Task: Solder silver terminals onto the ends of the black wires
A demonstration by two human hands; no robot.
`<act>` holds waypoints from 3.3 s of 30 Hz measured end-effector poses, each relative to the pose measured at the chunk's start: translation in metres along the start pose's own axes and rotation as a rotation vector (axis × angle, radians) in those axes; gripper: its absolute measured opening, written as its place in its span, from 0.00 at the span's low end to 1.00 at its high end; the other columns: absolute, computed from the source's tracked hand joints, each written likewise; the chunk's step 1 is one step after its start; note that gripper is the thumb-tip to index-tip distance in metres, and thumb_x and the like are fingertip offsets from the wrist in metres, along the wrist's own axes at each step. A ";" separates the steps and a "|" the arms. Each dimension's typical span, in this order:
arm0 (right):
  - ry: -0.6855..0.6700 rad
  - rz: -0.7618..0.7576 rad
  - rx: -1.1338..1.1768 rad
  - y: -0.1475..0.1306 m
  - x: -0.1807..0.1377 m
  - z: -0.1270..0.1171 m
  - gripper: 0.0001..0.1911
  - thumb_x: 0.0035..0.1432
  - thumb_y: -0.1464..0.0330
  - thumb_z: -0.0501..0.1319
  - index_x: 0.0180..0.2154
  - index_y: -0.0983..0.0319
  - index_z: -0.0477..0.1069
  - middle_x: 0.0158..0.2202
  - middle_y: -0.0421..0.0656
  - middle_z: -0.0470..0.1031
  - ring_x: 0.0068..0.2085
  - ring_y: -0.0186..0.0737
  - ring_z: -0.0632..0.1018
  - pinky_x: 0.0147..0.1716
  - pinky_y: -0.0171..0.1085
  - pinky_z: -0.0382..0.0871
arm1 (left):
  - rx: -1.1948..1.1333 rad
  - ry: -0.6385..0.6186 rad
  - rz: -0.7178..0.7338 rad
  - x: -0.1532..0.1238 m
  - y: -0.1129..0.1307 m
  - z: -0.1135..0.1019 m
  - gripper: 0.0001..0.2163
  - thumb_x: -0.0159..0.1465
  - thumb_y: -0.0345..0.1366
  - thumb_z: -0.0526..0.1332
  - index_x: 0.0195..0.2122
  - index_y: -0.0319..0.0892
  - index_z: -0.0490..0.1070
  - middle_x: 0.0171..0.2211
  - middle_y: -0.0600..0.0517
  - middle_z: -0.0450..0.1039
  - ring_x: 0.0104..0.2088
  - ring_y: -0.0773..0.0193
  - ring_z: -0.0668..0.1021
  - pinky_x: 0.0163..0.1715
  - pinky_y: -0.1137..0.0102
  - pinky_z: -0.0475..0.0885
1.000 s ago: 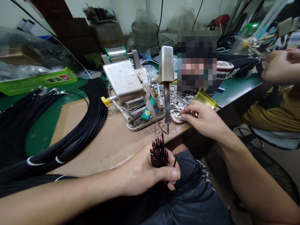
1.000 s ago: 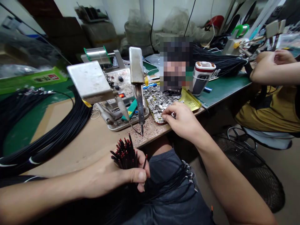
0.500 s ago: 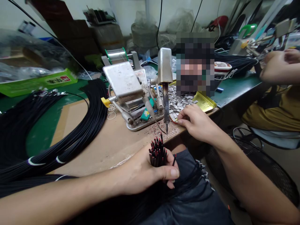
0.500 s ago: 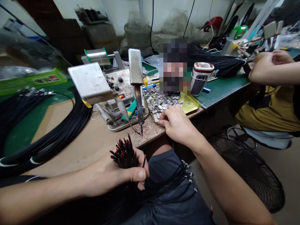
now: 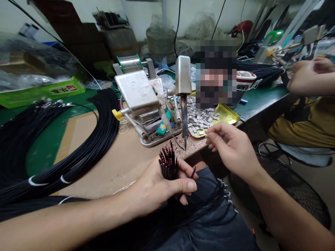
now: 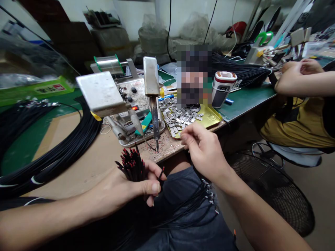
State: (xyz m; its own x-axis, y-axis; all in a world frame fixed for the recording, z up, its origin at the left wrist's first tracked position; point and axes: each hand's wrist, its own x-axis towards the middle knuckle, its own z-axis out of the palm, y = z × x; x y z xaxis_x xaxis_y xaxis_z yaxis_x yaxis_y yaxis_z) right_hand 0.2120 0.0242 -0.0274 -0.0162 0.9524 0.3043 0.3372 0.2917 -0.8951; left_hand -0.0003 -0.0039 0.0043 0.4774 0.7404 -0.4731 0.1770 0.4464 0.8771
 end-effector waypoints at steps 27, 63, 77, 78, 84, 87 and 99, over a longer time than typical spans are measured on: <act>-0.325 0.163 0.395 -0.032 -0.031 0.018 0.08 0.55 0.67 0.69 0.26 0.62 0.74 0.27 0.40 0.74 0.29 0.36 0.71 0.30 0.36 0.64 | -0.069 0.126 0.024 -0.003 0.005 0.003 0.15 0.46 0.39 0.75 0.25 0.37 0.71 0.17 0.56 0.72 0.19 0.68 0.74 0.22 0.74 0.70; -0.097 0.311 0.719 -0.002 -0.019 0.043 0.11 0.51 0.70 0.72 0.36 0.63 0.74 0.29 0.42 0.82 0.31 0.41 0.84 0.37 0.40 0.81 | -0.060 0.399 0.172 0.009 0.001 -0.003 0.08 0.57 0.34 0.67 0.35 0.36 0.75 0.18 0.57 0.70 0.16 0.71 0.69 0.15 0.77 0.68; -0.080 0.265 0.737 -0.002 -0.020 0.045 0.09 0.53 0.70 0.71 0.36 0.64 0.75 0.30 0.43 0.83 0.32 0.37 0.84 0.38 0.35 0.80 | -0.083 0.406 0.180 0.009 0.002 -0.002 0.08 0.55 0.33 0.67 0.34 0.36 0.75 0.16 0.57 0.69 0.15 0.71 0.69 0.14 0.77 0.67; -0.081 0.265 0.740 -0.002 -0.020 0.045 0.09 0.53 0.70 0.71 0.36 0.64 0.75 0.30 0.42 0.83 0.32 0.37 0.84 0.38 0.35 0.80 | -0.083 0.405 0.180 0.008 0.003 -0.002 0.08 0.55 0.33 0.67 0.34 0.36 0.75 0.16 0.57 0.69 0.15 0.71 0.69 0.13 0.77 0.67; -0.075 0.259 0.750 -0.002 -0.021 0.044 0.09 0.53 0.71 0.71 0.36 0.63 0.75 0.30 0.42 0.83 0.31 0.36 0.84 0.37 0.34 0.80 | -0.094 0.396 0.181 0.008 0.004 -0.002 0.09 0.54 0.34 0.68 0.35 0.36 0.75 0.17 0.57 0.70 0.15 0.71 0.69 0.14 0.77 0.67; -0.079 0.269 0.743 -0.001 -0.020 0.044 0.09 0.52 0.72 0.72 0.36 0.63 0.75 0.30 0.42 0.83 0.32 0.36 0.84 0.37 0.34 0.80 | -0.090 0.395 0.168 0.008 0.003 -0.003 0.09 0.54 0.34 0.68 0.35 0.35 0.76 0.16 0.57 0.69 0.15 0.71 0.69 0.14 0.76 0.68; -0.048 0.311 0.686 0.000 -0.025 0.044 0.09 0.50 0.72 0.73 0.34 0.62 0.75 0.29 0.42 0.82 0.31 0.39 0.84 0.35 0.35 0.79 | -0.072 0.342 0.148 0.009 -0.002 -0.007 0.11 0.54 0.34 0.68 0.37 0.34 0.76 0.22 0.54 0.73 0.17 0.70 0.71 0.16 0.75 0.70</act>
State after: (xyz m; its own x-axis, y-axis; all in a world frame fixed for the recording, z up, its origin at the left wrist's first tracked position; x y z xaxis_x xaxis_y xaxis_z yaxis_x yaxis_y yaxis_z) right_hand 0.1712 0.0045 -0.0493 -0.0622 0.9981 0.0044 -0.3287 -0.0163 -0.9443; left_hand -0.0026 0.0058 -0.0023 0.1762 0.9190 -0.3526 0.0612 0.3472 0.9358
